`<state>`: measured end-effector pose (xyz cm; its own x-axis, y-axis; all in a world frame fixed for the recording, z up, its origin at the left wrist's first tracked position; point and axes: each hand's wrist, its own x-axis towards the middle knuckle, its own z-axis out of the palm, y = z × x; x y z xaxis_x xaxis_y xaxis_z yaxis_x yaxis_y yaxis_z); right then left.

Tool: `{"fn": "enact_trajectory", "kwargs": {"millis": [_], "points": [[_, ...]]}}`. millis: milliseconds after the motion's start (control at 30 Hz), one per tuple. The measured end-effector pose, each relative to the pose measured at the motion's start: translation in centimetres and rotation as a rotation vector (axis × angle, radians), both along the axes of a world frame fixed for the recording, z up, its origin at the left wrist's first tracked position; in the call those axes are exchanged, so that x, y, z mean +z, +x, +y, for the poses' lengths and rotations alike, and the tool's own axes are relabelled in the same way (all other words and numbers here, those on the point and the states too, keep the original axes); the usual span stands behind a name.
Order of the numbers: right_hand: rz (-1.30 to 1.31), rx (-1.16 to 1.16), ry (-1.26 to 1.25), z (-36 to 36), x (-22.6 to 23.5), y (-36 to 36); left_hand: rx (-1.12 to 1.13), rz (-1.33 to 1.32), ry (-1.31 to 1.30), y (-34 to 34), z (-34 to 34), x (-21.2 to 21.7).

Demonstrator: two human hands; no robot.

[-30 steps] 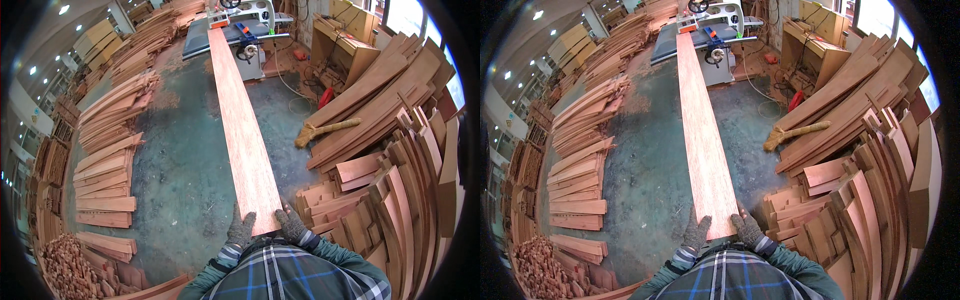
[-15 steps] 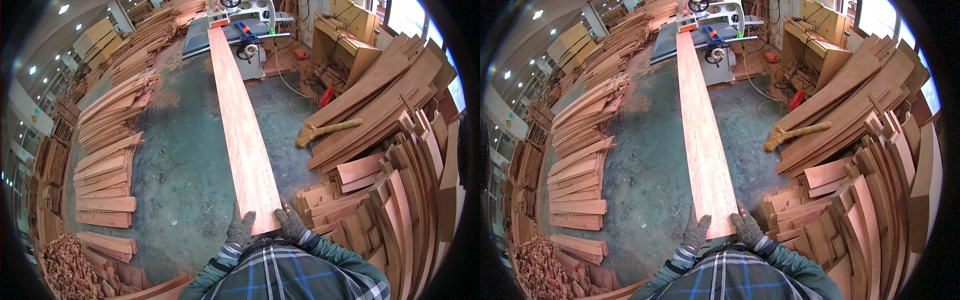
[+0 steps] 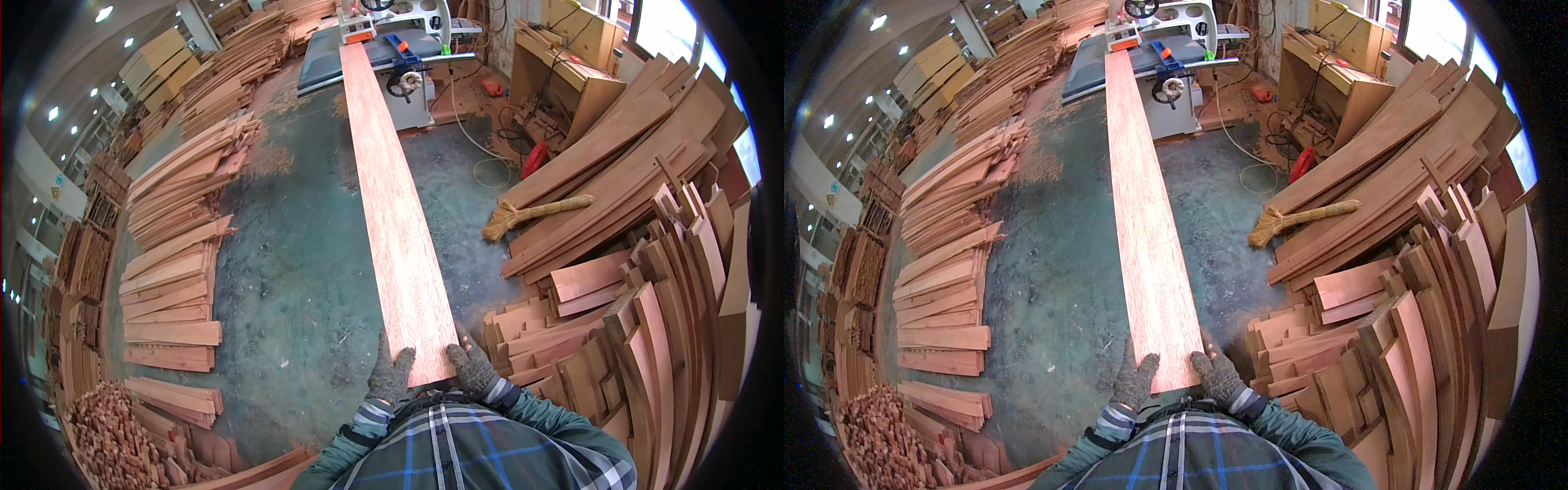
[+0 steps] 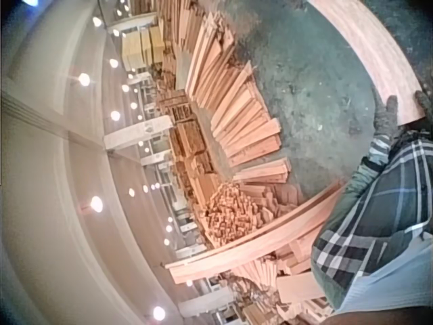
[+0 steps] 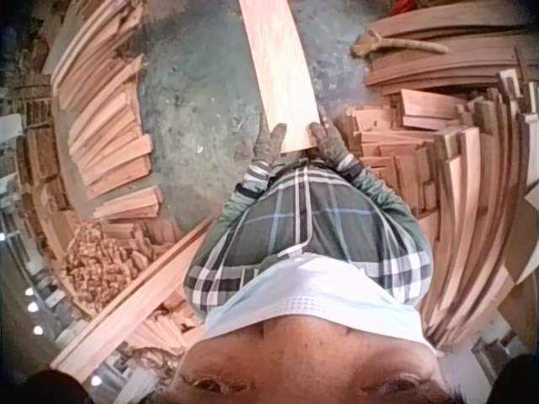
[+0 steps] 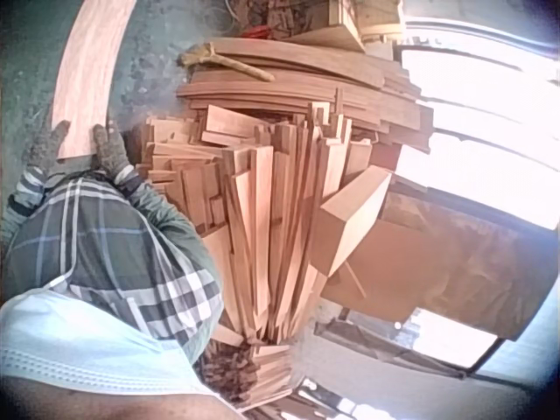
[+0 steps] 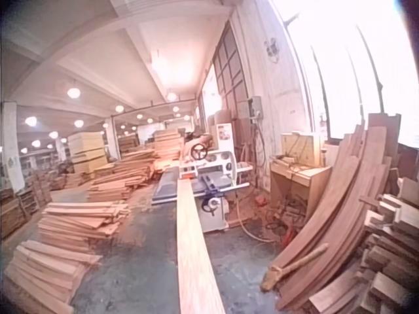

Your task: Picking up a long wooden plank, feeding it into an industrial processing machine, and retrieving it from the other side.

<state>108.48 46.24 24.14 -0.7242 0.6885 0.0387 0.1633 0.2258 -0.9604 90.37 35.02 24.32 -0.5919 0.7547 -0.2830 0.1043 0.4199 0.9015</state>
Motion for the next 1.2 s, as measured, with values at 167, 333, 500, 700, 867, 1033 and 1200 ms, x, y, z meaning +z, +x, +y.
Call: {"fn": "enact_trajectory", "kwargs": {"millis": [167, 333, 500, 700, 867, 1033, 1200], "points": [[-0.026, 0.034, 0.099, 0.5, 1.1, -0.2, 0.005, -0.010, -0.012, -0.6, 0.7, 0.2], [0.047, -0.005, -0.045, 2.0, 1.4, -1.9, 0.038, -0.109, -0.121, -1.7, 2.1, 1.5], [0.038, -0.036, -0.220, 2.4, 1.5, -2.8, 0.043, -0.105, -0.064, -2.1, 2.5, 1.1], [0.127, -0.038, -0.334, 3.0, 1.1, -3.0, 0.052, -0.114, -0.140, -2.1, 3.1, 2.7], [0.025, 0.051, 0.784, 7.7, -0.9, -5.0, 0.080, -0.101, 0.040, -4.7, 7.0, 5.0], [-0.135, 0.085, 0.211, 12.4, -0.5, -9.1, 0.071, -0.042, 0.025, -8.7, 12.3, 2.9], [-0.059, -0.002, -0.373, 16.2, 2.6, -12.7, 0.115, -0.116, 0.036, -12.2, 16.9, 1.0]]}}
